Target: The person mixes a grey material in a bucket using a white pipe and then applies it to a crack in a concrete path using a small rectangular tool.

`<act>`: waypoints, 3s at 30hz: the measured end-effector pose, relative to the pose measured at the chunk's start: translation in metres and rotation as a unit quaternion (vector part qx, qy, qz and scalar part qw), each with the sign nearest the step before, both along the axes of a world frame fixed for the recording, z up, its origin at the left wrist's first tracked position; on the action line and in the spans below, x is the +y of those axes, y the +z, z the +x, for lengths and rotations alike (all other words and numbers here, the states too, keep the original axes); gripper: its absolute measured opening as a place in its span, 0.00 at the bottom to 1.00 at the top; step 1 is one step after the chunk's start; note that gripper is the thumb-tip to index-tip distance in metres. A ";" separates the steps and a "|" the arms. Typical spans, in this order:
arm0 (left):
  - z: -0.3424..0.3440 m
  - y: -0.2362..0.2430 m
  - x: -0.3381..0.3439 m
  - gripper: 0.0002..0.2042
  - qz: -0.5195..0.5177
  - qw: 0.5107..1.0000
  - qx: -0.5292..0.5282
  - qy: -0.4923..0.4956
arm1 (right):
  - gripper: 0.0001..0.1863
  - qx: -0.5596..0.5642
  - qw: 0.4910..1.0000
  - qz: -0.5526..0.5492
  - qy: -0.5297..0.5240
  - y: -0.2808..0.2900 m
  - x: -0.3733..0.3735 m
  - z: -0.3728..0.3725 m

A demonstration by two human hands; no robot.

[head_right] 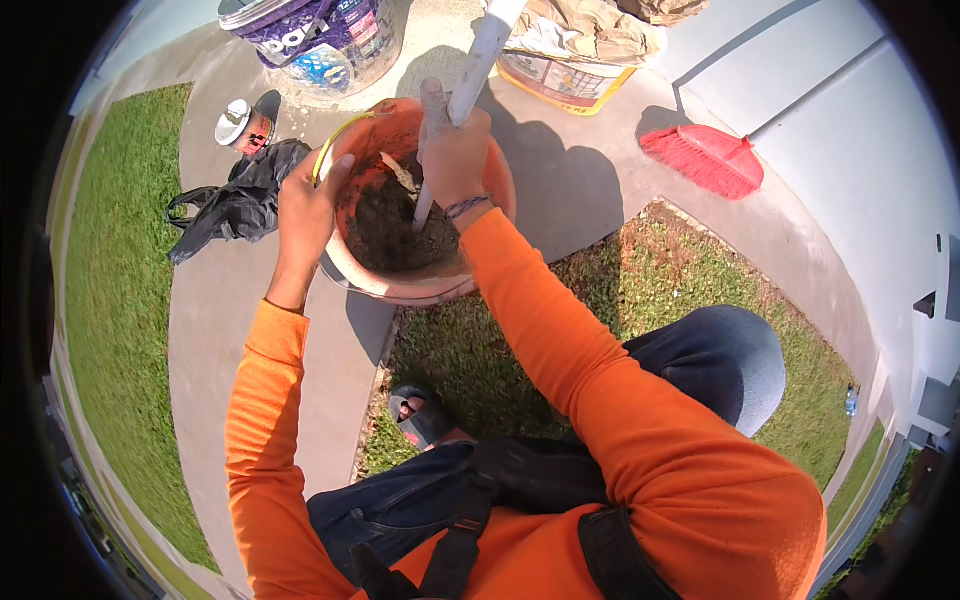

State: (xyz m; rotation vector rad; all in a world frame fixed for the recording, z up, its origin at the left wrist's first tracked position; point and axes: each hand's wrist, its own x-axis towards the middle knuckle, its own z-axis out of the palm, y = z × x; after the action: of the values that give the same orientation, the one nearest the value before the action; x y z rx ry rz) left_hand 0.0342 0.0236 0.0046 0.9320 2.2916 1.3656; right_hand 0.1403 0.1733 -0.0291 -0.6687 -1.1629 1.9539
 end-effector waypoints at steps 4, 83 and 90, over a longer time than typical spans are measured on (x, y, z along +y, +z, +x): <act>0.004 -0.005 0.011 0.15 0.016 0.999 -0.011 -0.026 | 0.18 -0.061 0.997 0.033 -0.043 -0.023 -0.004 -0.004; -0.011 -0.010 0.004 0.16 0.002 0.999 -0.032 0.027 | 0.24 0.109 0.988 0.086 -0.067 -0.021 -0.012 -0.005; -0.011 -0.012 -0.004 0.14 0.026 0.998 -0.027 0.047 | 0.23 0.033 0.999 -0.015 0.038 0.006 -0.003 -0.007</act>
State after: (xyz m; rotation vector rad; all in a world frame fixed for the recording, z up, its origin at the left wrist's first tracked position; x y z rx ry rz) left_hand 0.0235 0.0193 -0.0077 0.8010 2.2961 1.4757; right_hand 0.1335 0.1705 -0.0228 -0.5794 -1.1355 2.0444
